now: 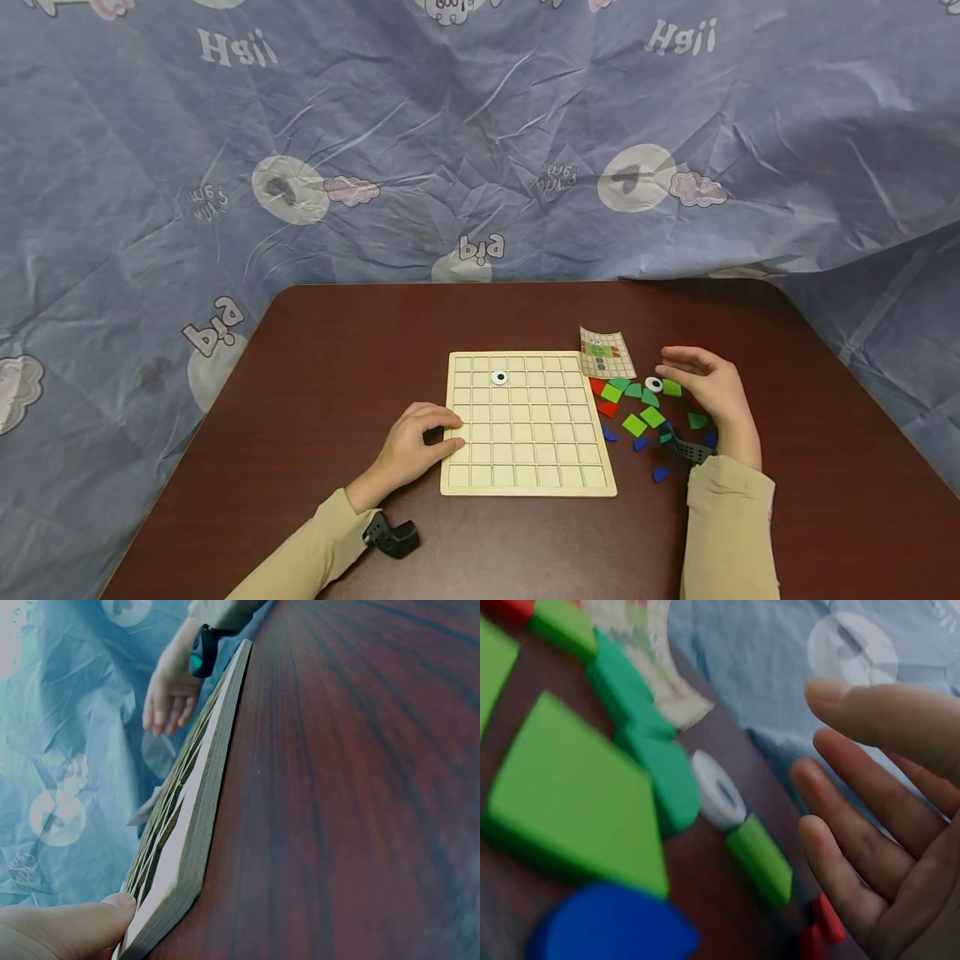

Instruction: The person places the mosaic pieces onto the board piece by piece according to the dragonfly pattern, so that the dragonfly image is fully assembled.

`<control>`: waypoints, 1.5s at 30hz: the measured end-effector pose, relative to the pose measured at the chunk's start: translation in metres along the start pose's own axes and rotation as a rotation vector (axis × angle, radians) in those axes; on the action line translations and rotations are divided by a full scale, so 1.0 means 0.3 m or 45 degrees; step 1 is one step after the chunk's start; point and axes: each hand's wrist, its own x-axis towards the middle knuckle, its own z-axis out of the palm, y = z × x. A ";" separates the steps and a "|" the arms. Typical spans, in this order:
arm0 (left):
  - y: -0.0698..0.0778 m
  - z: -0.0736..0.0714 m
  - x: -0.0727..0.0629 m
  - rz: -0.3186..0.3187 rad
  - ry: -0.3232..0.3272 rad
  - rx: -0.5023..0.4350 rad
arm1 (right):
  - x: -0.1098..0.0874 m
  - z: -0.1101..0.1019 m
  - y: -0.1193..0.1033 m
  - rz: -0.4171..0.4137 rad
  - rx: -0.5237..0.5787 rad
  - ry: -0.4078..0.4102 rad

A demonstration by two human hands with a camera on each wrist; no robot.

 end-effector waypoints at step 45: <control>0.000 0.002 0.002 0.016 0.022 0.011 | 0.033 0.016 0.067 -0.015 -0.273 -0.172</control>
